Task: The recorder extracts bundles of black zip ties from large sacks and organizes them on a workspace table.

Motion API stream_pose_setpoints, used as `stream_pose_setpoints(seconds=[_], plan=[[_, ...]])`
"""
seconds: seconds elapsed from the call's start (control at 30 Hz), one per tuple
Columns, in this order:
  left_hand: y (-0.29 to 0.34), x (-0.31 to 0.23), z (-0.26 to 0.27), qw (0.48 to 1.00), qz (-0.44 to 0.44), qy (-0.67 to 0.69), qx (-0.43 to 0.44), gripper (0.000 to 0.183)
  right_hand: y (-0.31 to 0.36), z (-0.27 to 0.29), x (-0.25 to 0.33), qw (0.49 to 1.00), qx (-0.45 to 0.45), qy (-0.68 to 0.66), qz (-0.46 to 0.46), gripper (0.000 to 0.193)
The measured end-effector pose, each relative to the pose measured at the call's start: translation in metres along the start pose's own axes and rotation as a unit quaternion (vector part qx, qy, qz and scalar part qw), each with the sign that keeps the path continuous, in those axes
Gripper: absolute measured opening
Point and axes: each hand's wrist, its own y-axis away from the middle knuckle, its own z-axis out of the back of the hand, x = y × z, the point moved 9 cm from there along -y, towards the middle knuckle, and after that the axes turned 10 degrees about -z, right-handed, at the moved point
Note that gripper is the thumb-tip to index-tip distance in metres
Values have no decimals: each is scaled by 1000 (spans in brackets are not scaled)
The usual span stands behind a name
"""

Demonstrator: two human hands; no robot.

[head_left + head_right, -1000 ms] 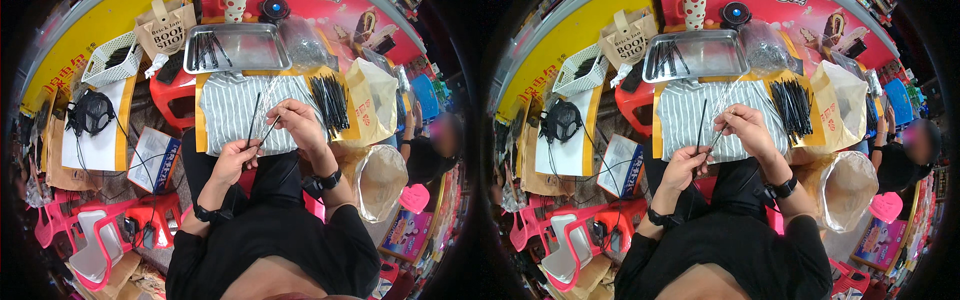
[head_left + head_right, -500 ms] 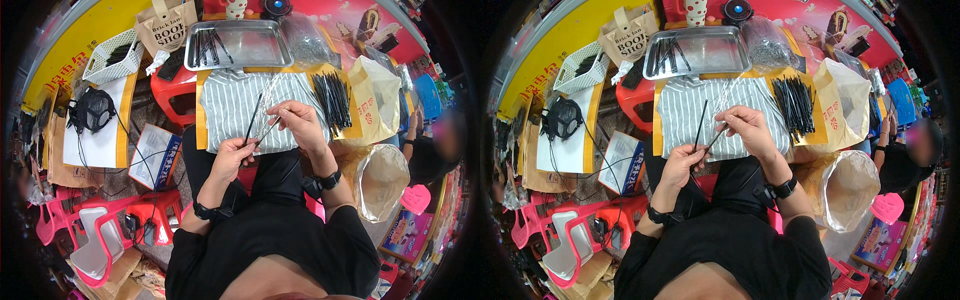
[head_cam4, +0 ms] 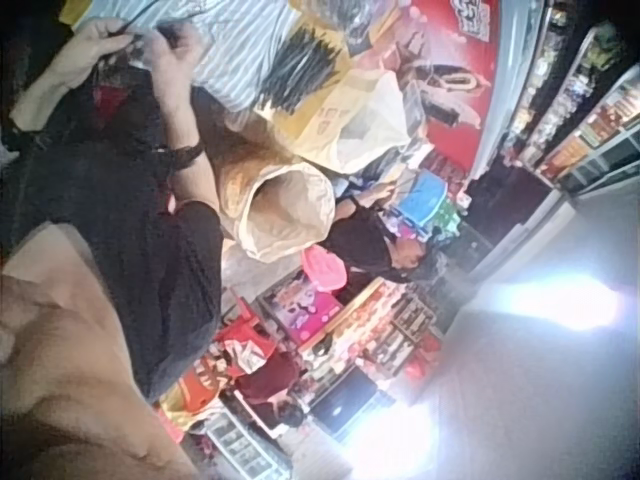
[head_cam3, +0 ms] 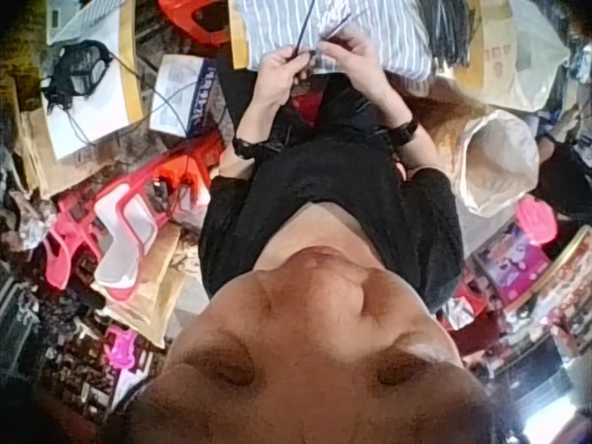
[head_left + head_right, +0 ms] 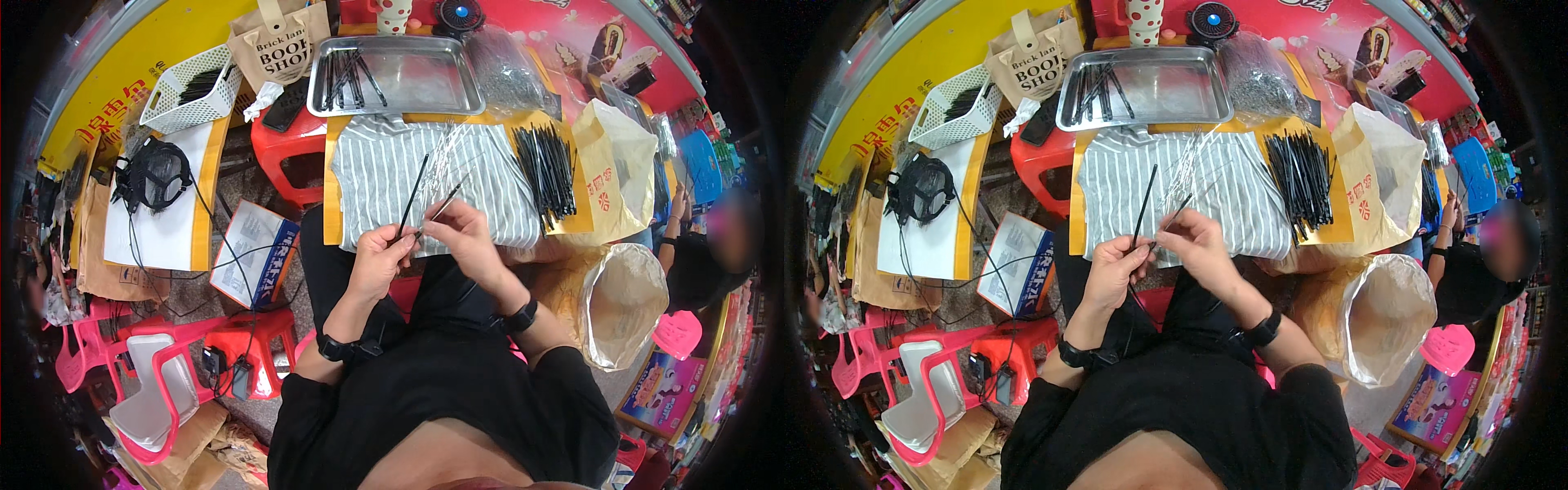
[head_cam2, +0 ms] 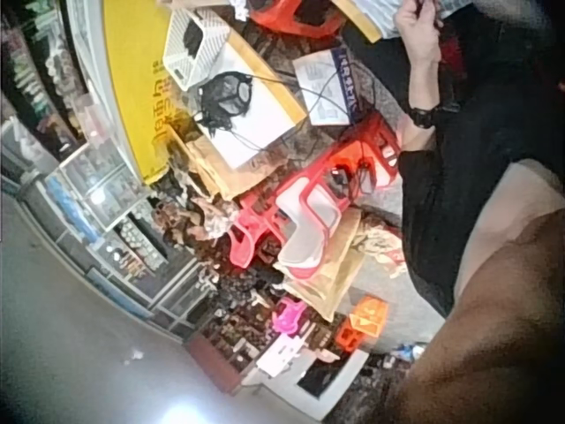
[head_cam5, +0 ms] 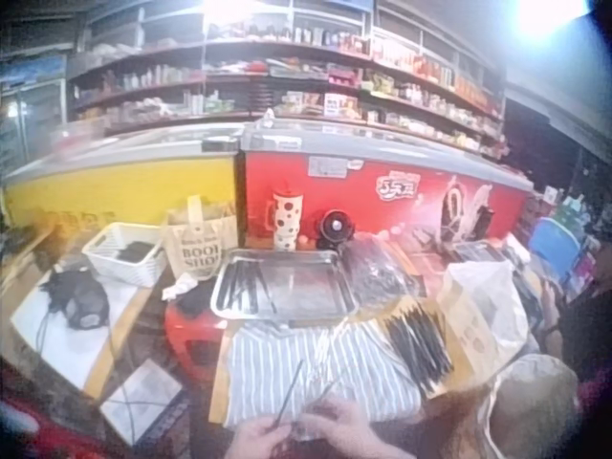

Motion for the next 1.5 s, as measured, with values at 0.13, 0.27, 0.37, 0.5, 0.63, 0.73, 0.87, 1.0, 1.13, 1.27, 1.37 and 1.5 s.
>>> stream_pose_setpoints(seconds=[0.13, 0.27, 0.37, 0.5, 0.63, 0.73, 0.87, 1.0, 1.13, 1.27, 1.37, 1.5], plan=[[0, -1, 1, 999, -23, 33, -11, 13, 2, -12, -1, 999, -30, 5, 29, 8], [-1, -2, 3, 999, -41, 11, -12, 11, 6, -14, -1, 996, -59, 14, 60, 8], [-1, -2, 2, 999, -36, -3, -16, 10, 8, -16, 3, 994, -91, 4, 65, 9], [-1, -9, 8, 998, -22, 29, -43, 14, -5, -18, -2, 999, -41, -10, 24, 17], [-13, -35, 27, 994, -84, -56, -28, 48, -7, 22, 8, 993, -86, 65, 54, 20], [-29, -46, 53, 973, -122, -184, -67, 52, -1, 88, 36, 922, -236, 260, 164, 20], [-42, -65, 47, 840, -234, -483, -79, 46, 18, 154, 70, 734, -403, 517, 178, 20], [-46, -67, 33, 757, -254, -594, -99, 51, 8, 182, 53, 688, -378, 616, 63, 30], [-47, -60, 25, 725, -300, -611, -103, 51, -2, 203, 35, 702, -377, 604, 5, 35], [-40, -61, 14, 720, -314, -612, -96, 49, 3, 214, 42, 726, -396, 561, 30, 36], [-26, -78, -11, 703, -338, -618, -101, 45, 11, 225, 43, 808, -372, 456, 5, 34], [-13, -81, -44, 773, -376, -510, -38, 35, 18, 222, 30, 917, -315, 243, 28, 33]])
